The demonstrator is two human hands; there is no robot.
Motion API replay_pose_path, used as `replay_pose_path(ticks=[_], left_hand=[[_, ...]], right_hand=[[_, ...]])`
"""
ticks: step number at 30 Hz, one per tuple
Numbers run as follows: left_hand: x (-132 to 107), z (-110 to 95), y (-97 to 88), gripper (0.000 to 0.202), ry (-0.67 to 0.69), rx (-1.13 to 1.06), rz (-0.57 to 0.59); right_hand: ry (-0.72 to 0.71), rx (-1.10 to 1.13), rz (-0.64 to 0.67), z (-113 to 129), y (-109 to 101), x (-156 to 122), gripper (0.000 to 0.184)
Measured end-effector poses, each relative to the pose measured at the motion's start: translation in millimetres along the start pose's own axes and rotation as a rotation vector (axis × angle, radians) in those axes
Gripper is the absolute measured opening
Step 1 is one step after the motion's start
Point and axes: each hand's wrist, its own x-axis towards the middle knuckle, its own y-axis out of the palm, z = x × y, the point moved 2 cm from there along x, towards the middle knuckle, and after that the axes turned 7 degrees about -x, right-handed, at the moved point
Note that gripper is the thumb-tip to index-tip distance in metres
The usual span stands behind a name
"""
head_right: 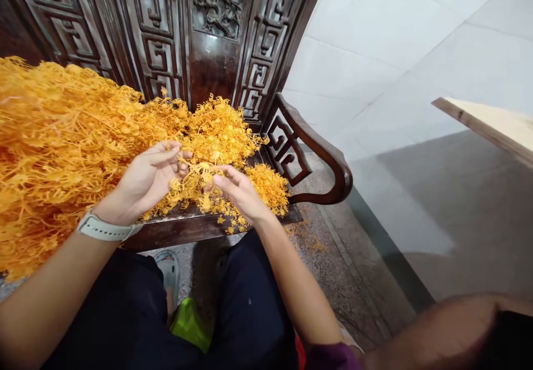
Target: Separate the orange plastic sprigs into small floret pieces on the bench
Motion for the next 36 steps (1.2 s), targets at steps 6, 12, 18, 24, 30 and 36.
replay_pose_path(ticks=[6,12,18,24,30,36], left_hand=[[-1.8,6.7,-0.6,0.026,0.002,0.416,0.119],[0.1,28.5,8.8,0.028,-0.011,0.898,0.502],[2.0,32.9,19.2,0.030,-0.008,0.731,0.447],[2.8,18.1,16.4,0.032,-0.101,0.234,0.128],[4.9,17.2,17.5,0.039,-0.103,0.040,0.076],[5.5,17.0,14.9,0.029,0.015,0.120,-0.010]], right_hand=[[-0.107,0.201,-0.330,11.4,-30.1,8.8,0.033],[-0.167,0.172,-0.392,6.2,-28.8,21.7,0.037],[-0.100,0.160,-0.214,0.9,-18.9,22.1,0.046],[-0.087,0.133,-0.342,0.2,-27.7,0.8,0.069],[-0.016,0.117,-0.030,-3.8,1.1,-11.1,0.055],[-0.070,0.059,-0.023,-10.1,9.3,-9.9,0.029]])
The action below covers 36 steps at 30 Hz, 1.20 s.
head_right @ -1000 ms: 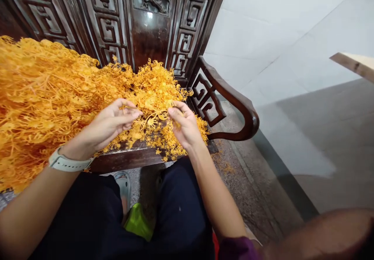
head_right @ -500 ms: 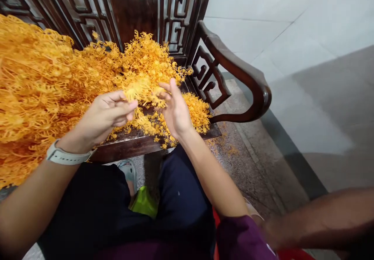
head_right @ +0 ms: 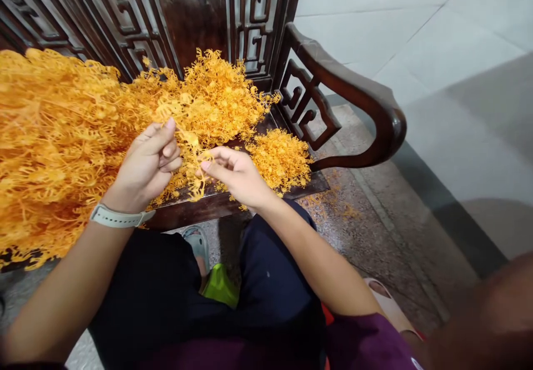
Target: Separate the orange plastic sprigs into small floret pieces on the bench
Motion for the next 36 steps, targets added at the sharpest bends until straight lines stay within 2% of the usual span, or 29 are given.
replay_pose_path(ticks=[3,8,12,15,19,22,25,29,32,36], left_hand=[[2.6,-3.4,-5.6,0.024,0.098,0.096,-0.045],[6.6,6.4,-6.2,0.026,0.203,0.260,0.013],[9.4,23.0,-3.7,0.029,0.267,0.352,0.007],[12.2,29.8,-5.2,0.027,0.305,0.408,-0.001],[9.5,31.0,-3.7,0.028,0.212,0.335,-0.037],[2.7,31.3,3.1,0.026,-0.003,0.161,-0.042],[-3.3,27.1,8.3,0.026,-0.179,0.024,-0.036],[-8.0,10.3,8.6,0.023,-0.132,-0.041,-0.027],[-12.7,3.3,10.9,0.020,-0.111,-0.047,-0.024],[-20.5,5.4,19.1,0.021,-0.130,-0.033,-0.008]], right_hand=[[0.032,0.022,0.003,1.8,-6.6,-0.5,0.022],[0.126,0.011,0.089,3.4,-7.4,-2.8,0.018],[0.003,-0.141,0.068,3.9,-4.4,-3.1,0.014],[-0.065,-0.140,0.061,5.2,-3.4,-4.8,0.020],[-0.159,-0.086,0.103,8.9,-1.6,-9.7,0.020],[-0.207,-0.068,0.075,10.5,0.5,-14.0,0.013],[-0.209,-0.047,-0.016,10.8,1.0,-16.4,0.011],[-0.176,0.015,-0.175,10.5,-4.3,-14.8,0.010],[-0.130,0.090,-0.182,10.2,-5.1,-11.7,0.008],[-0.135,0.146,-0.239,14.2,-4.1,-7.8,0.010]])
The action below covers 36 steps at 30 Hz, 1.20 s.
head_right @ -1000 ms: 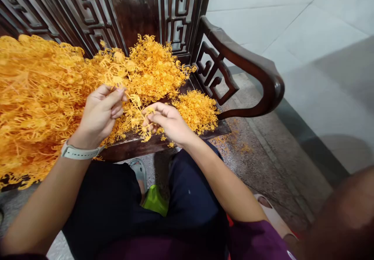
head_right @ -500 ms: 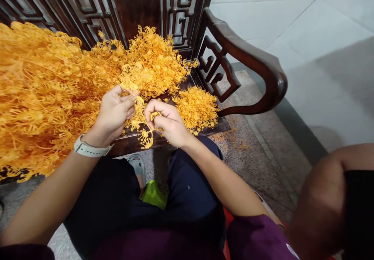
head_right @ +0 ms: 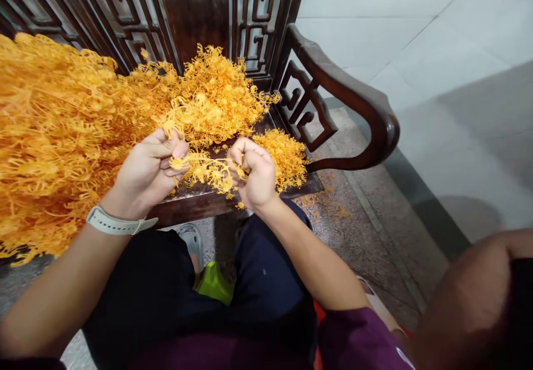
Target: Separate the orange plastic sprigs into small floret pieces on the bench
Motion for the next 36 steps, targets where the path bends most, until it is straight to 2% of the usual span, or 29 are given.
replay_pose_path(ticks=[2,4,5,7,8,9,10,12,15,18,20,22,25,29,31,34,36], left_hand=[[-1.7,-4.0,-2.2,0.023,-0.004,0.008,0.009],[0.1,-17.6,-14.6,0.025,0.054,-0.005,0.000],[2.7,-27.1,-24.4,0.028,0.114,-0.018,-0.019],[9.3,-48.0,-46.9,0.031,0.387,-0.063,-0.097],[12.8,-55.4,-56.6,0.033,0.504,-0.048,-0.152],[16.6,-58.8,-63.0,0.034,0.545,-0.018,-0.181],[20.7,-57.8,-65.5,0.030,0.485,0.023,-0.175],[25.5,-48.9,-61.3,0.023,0.366,0.042,-0.163],[23.8,-30.1,-40.3,0.017,0.245,0.031,-0.114],[18.2,-17.0,-21.6,0.020,0.175,0.013,-0.085],[16.0,-11.1,-15.7,0.022,0.146,0.003,-0.076],[15.3,-5.3,-13.6,0.019,0.120,-0.013,-0.072],[14.6,2.6,-12.7,0.019,0.088,-0.046,-0.062],[13.6,5.5,-14.0,0.020,0.055,-0.096,-0.062],[14.5,2.3,-17.9,0.019,0.051,-0.119,-0.069],[15.9,-4.9,-26.7,0.018,0.056,-0.104,-0.098],[13.6,-8.0,-29.3,0.019,0.056,-0.076,-0.084]], right_hand=[[-0.026,0.006,-0.066,4.6,-9.4,4.1,0.018],[-0.080,0.019,-0.142,11.0,-32.8,10.7,0.029],[-0.110,0.034,-0.185,14.3,-48.7,14.7,0.034],[-0.177,0.061,-0.296,20.0,-82.1,22.8,0.040],[-0.148,0.063,-0.328,20.6,-95.2,26.7,0.037],[-0.094,0.060,-0.328,20.0,-103.6,30.1,0.033],[-0.035,0.052,-0.314,18.4,-107.0,32.7,0.027],[0.052,0.014,-0.260,14.6,-99.7,34.8,0.016],[0.033,-0.130,-0.211,10.8,-70.6,29.8,0.010],[0.032,-0.260,-0.040,4.1,-40.7,17.6,0.013],[0.073,-0.269,0.118,-1.5,-26.2,7.3,0.017],[0.081,-0.266,0.192,-4.5,-17.5,-2.1,0.025],[-0.024,-0.359,0.168,-2.9,-12.9,-10.3,0.036],[-0.243,-0.663,0.106,1.1,-13.3,-11.1,0.025],[-0.306,-0.735,0.044,1.6,-15.4,-10.1,0.020],[-0.270,-0.631,0.004,1.4,-19.2,-10.0,0.022],[-0.172,-0.440,0.069,2.7,-20.4,-10.4,0.028]])
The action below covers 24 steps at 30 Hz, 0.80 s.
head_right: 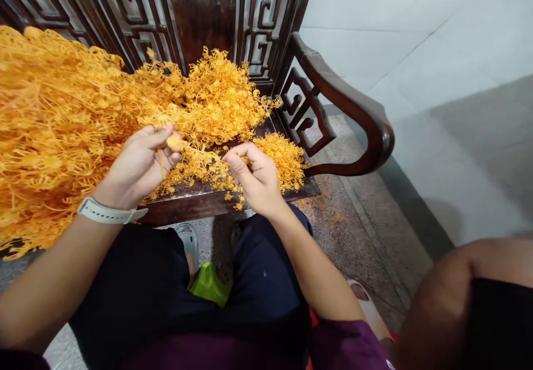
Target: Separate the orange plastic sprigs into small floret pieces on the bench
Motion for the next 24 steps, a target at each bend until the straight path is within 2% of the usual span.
replay_pose_path(ticks=[3,5,7,10,12,14,17,20,22,24], left_hand=[[-12.2,2.3,7.2,0.020,-0.051,0.006,0.130],[-23.7,8.2,17.5,0.021,-0.101,0.004,0.227],[-33.2,15.4,28.1,0.024,-0.133,0.009,0.270],[-38.5,24.3,38.3,0.027,-0.144,0.004,0.269],[-36.9,26.0,39.1,0.025,-0.141,0.006,0.270],[-32.2,22.3,34.2,0.022,-0.103,0.009,0.248],[-20.8,9.8,20.2,0.021,0.014,-0.008,0.144],[-9.1,1.2,10.8,0.023,0.033,-0.032,0.107],[-4.9,0.2,10.6,0.024,0.007,-0.052,0.123],[-5.1,1.4,13.7,0.025,-0.002,-0.070,0.131]], right_hand=[[0.124,0.285,0.094,6.1,-4.6,1.7,0.038],[0.155,0.370,0.056,11.7,-10.2,5.0,0.042],[0.143,0.428,-0.008,15.9,-16.1,8.7,0.042],[0.126,0.504,-0.060,15.4,-27.7,13.0,0.039],[0.098,0.528,-0.121,9.2,-43.5,15.5,0.036],[0.031,0.522,-0.224,-0.4,-65.5,18.9,0.033],[-0.034,0.414,-0.366,-15.9,-90.1,23.6,0.041],[0.052,0.225,-0.346,-23.5,-80.5,22.7,0.042],[0.049,0.115,-0.272,-20.1,-59.1,17.4,0.038],[-0.020,0.008,-0.178,-12.2,-35.9,9.7,0.034]])
